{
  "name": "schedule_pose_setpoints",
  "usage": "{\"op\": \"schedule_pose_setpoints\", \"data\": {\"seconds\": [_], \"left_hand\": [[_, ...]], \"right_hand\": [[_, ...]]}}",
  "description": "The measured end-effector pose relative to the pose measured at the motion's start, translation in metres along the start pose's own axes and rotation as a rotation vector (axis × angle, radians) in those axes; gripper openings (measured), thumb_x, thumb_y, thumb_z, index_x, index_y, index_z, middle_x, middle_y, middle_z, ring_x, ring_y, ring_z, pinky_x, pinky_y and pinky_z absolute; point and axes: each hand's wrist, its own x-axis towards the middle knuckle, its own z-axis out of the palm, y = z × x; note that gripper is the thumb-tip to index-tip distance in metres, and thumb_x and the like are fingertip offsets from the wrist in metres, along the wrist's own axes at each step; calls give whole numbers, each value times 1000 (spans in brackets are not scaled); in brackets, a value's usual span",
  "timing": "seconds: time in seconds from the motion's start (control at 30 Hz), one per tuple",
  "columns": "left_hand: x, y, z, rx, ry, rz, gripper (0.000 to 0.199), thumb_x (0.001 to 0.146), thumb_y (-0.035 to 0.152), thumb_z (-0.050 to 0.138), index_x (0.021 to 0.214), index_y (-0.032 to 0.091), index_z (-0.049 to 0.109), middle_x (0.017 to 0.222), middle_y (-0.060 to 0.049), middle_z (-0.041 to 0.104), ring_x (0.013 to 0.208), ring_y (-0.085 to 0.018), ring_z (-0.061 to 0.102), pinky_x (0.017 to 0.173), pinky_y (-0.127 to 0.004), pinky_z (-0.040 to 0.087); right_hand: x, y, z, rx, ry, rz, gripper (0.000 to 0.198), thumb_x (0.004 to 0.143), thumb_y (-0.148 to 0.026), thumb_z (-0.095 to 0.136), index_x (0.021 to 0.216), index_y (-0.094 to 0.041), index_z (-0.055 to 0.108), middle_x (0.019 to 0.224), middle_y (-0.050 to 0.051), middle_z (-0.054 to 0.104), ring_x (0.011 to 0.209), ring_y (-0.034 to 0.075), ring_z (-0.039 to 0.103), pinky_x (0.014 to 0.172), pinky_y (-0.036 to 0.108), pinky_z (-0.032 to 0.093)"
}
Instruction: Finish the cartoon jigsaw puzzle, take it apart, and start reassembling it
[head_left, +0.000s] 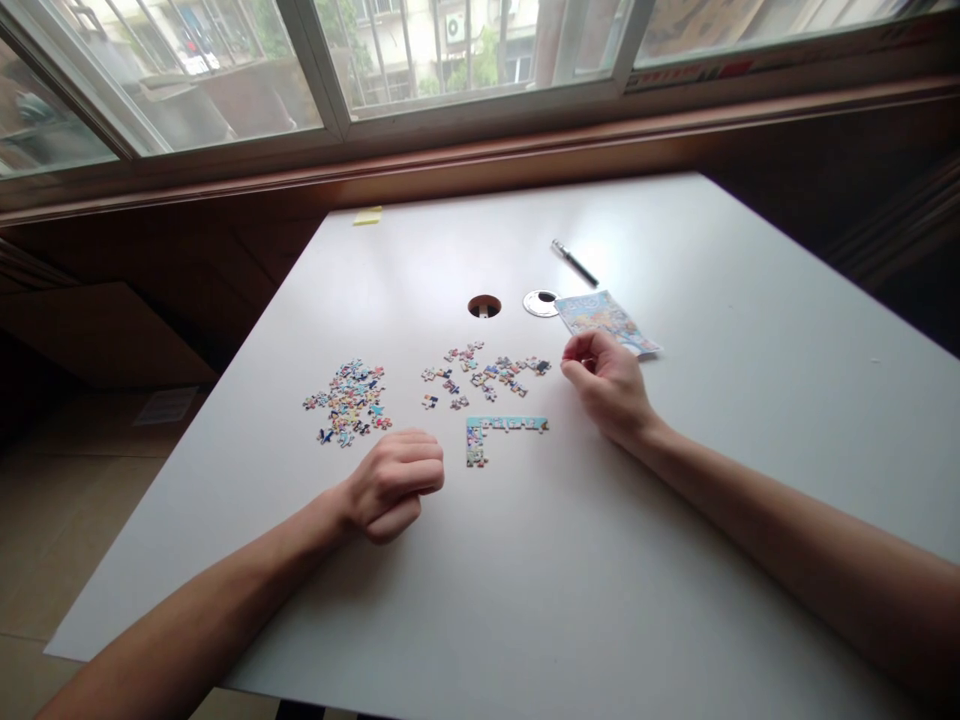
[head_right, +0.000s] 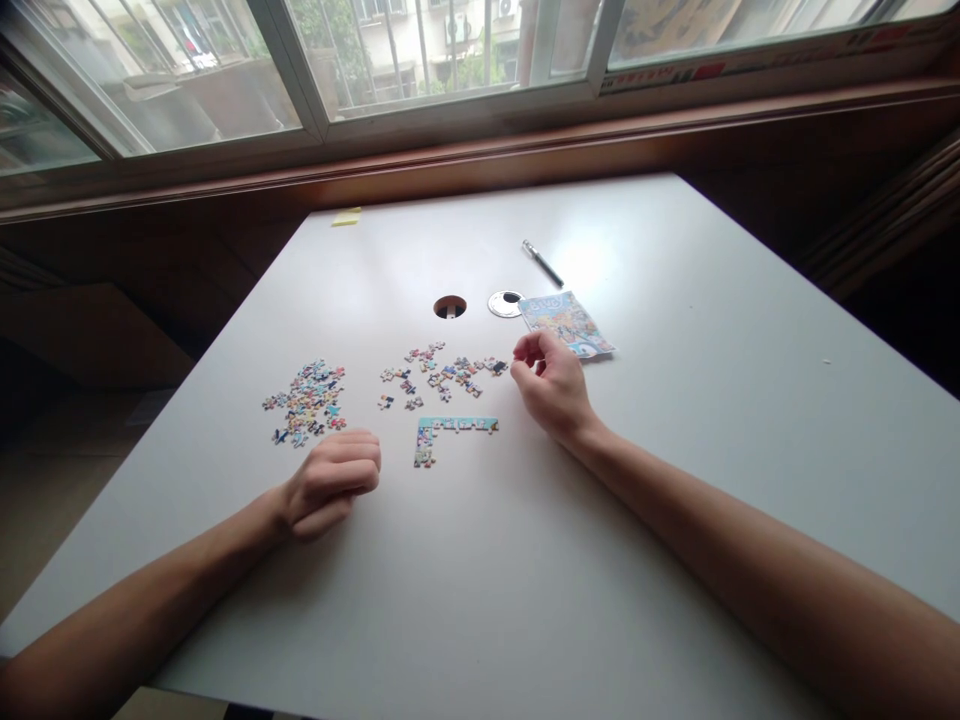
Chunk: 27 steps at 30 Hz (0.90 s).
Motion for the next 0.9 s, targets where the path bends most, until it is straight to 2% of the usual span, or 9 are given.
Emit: {"op": "schedule_pose_setpoints", "data": {"seconds": [0.3, 0.5, 0.9], "left_hand": [[-1, -2, 0, -9, -9, -37, 15, 80, 21, 38, 71, 23, 26, 61, -4, 39, 56, -21, 36, 57, -38, 32], [1, 0, 0, -61, 6, -51, 18, 84, 24, 35, 71, 23, 24, 59, -3, 37, 56, -21, 32, 56, -38, 29], [0, -1, 0, -33, -14, -58, 20, 86, 25, 35, 71, 22, 22, 59, -3, 36, 56, -21, 32, 56, -37, 29]], "right_hand": [[0, -3, 0, -17, 2, -27, 8, 73, -19, 60, 80, -21, 57, 76, 1, 57, 62, 13, 46, 52, 27, 37], [0, -2, 0, -5, -5, -20, 10, 72, -17, 60, 80, -21, 57, 76, 0, 57, 62, 13, 45, 53, 28, 37], [-1, -3, 1, 1, -5, 3, 11, 72, -16, 60, 81, -21, 57, 78, 1, 57, 67, 14, 48, 56, 29, 37]]}}
